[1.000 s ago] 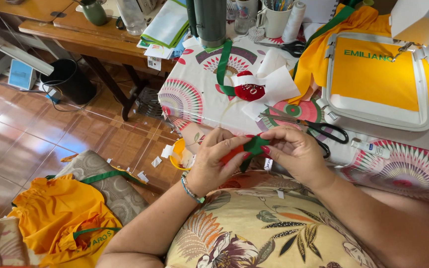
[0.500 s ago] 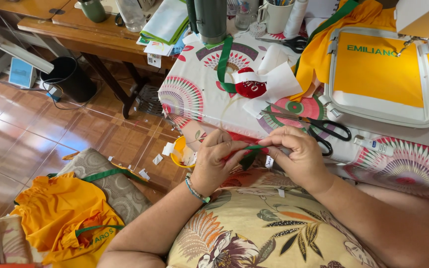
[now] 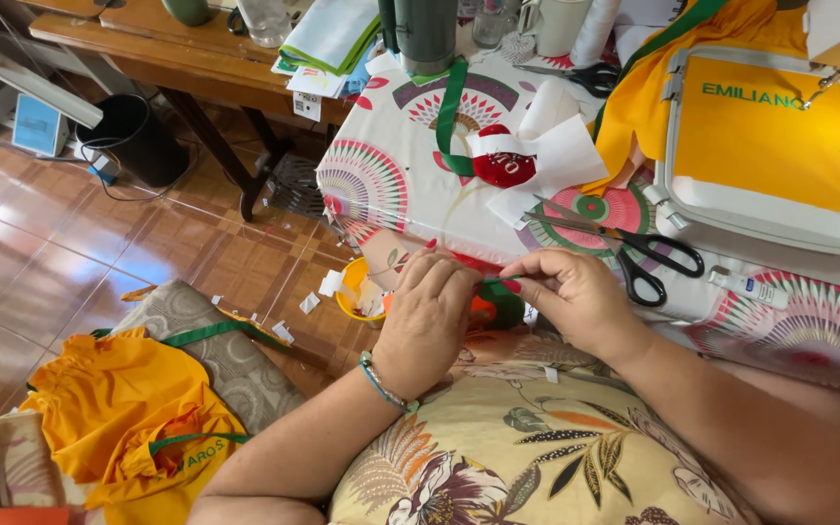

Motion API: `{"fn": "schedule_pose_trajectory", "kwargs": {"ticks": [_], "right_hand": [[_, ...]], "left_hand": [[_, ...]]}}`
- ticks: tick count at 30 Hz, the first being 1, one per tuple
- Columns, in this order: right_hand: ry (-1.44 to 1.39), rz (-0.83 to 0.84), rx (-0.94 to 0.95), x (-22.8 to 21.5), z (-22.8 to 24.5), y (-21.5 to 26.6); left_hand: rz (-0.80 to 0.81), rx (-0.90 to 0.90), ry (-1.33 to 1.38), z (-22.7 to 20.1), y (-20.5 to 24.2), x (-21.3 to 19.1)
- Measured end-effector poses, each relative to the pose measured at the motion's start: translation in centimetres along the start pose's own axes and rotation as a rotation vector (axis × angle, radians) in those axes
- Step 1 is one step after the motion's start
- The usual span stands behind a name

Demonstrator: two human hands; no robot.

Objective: Turning a fabric pouch inside out, shaping the corners, and trimming excess material with scissors

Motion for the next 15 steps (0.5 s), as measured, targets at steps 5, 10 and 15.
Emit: {"fn": "schedule_pose_trajectory", "kwargs": {"ticks": [5, 10, 15], "right_hand": [[0.179, 0.04, 0.001, 0.6, -0.4, -0.3], [0.195, 0.029, 0.037, 0.4, -0.9, -0.3], [0.151, 0.022, 0.066, 0.4, -1.2, -0.4]], "left_hand": [[0.032, -0.016, -0.071, 0.3, 0.0, -0.3], [0.062, -0.019, -0.077, 1.6, 1.2, 1.0], [0.251, -0.16, 0.215, 3.2, 2.3, 2.5]]}}
Point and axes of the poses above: each hand's wrist, its own y-axis away from the middle knuckle, its own x-axis out of the palm, z = x × y, the point moved 9 cm from there along -y, towards the middle knuckle, and after that the axes turned 4 degrees about -x, right-handed, at the moved point
